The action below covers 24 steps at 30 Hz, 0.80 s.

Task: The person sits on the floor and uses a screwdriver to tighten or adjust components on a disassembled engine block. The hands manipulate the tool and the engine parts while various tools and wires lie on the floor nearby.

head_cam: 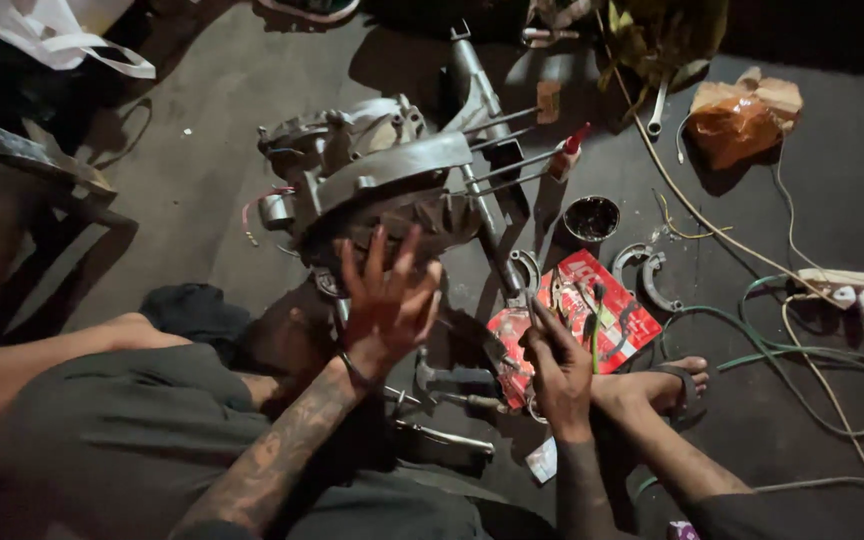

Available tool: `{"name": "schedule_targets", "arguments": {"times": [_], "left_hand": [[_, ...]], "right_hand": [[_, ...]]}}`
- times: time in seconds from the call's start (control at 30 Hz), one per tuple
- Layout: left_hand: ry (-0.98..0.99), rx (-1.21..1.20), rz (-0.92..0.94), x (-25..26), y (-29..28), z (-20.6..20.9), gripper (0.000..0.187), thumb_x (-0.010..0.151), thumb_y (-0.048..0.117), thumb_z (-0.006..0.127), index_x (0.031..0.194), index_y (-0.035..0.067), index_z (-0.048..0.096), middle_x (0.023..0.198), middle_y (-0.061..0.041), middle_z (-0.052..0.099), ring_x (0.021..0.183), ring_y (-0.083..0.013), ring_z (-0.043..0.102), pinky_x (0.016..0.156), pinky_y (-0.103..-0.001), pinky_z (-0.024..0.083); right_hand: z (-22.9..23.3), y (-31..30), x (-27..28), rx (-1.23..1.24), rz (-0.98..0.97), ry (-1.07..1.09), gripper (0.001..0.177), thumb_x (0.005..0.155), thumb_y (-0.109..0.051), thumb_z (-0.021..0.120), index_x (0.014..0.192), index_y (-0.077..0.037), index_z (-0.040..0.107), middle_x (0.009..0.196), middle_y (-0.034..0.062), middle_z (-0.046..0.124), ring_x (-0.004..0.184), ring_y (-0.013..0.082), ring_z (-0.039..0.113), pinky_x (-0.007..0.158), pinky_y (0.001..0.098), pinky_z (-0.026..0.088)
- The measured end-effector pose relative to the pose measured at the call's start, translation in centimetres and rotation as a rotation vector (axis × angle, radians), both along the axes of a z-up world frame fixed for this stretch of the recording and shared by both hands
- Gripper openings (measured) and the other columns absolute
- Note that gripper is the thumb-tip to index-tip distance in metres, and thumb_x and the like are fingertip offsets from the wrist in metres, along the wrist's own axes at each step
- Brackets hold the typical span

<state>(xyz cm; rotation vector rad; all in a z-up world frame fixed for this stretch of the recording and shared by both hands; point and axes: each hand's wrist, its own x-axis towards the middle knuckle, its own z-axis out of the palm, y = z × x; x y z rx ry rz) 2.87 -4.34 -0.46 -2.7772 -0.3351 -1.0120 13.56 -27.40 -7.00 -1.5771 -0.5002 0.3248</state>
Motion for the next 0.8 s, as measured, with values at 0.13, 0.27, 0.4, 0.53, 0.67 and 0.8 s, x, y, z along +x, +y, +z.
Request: {"name": "schedule_targets", "arguments": {"times": [0.13, 0.27, 0.4, 0.53, 0.67, 0.8], "left_hand": [[0.153, -0.127, -0.031, -0.8, -1.4, -3.0, 0.025, 0.09, 0.051, 0.058, 0.105, 0.034, 0.067, 0.123, -0.001, 0.064, 0.114, -0.0296, 0.062, 0.094, -0.064, 0.04], [0.149, -0.857, -0.278, -0.4, -2.8, -0.6, 0.033, 0.093, 0.037, 0.062, 0.116, 0.015, 0.068, 0.101, -0.01, 0.071, 0.093, -0.0346, 0.071, 0.083, -0.05, 0.053], [0.178, -1.512, -0.272, -0.4, -3.5, -0.5, 0.027, 0.102, 0.021, 0.049, 0.11, 0.008, 0.071, 0.102, -0.005, 0.073, 0.096, -0.0148, 0.069, 0.089, -0.029, 0.052], [0.161, -1.772, -0.058, -0.9, -3.3, -1.5, 0.026, 0.102, 0.029, 0.052, 0.103, 0.01, 0.07, 0.097, -0.001, 0.073, 0.091, -0.0095, 0.069, 0.085, -0.024, 0.055], [0.031, -1.852, -0.192, -4.3, -1.6, -11.1, 0.028, 0.099, 0.004, 0.051, 0.127, 0.004, 0.053, 0.13, -0.007, 0.054, 0.121, -0.0135, 0.052, 0.107, -0.028, 0.04], [-0.483, -2.129, -0.63, -4.3, -1.7, -8.6, 0.066, 0.095, 0.015, 0.074, 0.149, -0.001, 0.041, 0.153, -0.021, 0.049, 0.141, -0.0302, 0.051, 0.121, -0.044, 0.04]], "right_hand": [[-0.1, 0.6, -0.5, 0.089, -0.008, 0.109, 0.045, 0.097, -0.002, 0.054, 0.141, -0.004, 0.061, 0.076, 0.0123, 0.066, 0.067, 0.0145, 0.058, 0.062, 0.0277, 0.049], [2.4, 2.8, -3.9, 0.042, 0.063, 0.262, 0.047, 0.092, -0.001, 0.057, 0.139, -0.008, 0.065, 0.093, 0.0182, 0.075, 0.077, 0.0204, 0.07, 0.071, 0.0358, 0.059], [5.2, 5.3, -5.4, 0.069, 0.207, 0.149, 0.038, 0.095, -0.002, 0.053, 0.132, 0.0, 0.062, 0.143, 0.0163, 0.062, 0.136, 0.0257, 0.057, 0.115, 0.0355, 0.045], [6.0, 5.6, -5.1, -0.068, 0.2, 0.14, 0.035, 0.092, -0.005, 0.059, 0.126, -0.005, 0.068, 0.123, 0.011, 0.069, 0.117, 0.02, 0.066, 0.103, 0.0301, 0.049], [6.3, 5.3, -4.4, -0.068, 0.29, 0.263, 0.043, 0.09, -0.012, 0.067, 0.132, -0.007, 0.057, 0.129, 0.0107, 0.067, 0.12, 0.0206, 0.064, 0.106, 0.0316, 0.048], [6.7, 4.5, -3.5, -0.183, 0.378, 0.39, 0.057, 0.088, -0.015, 0.07, 0.143, -0.014, 0.054, 0.122, 0.0061, 0.065, 0.112, 0.0146, 0.063, 0.097, 0.0258, 0.047]]}}
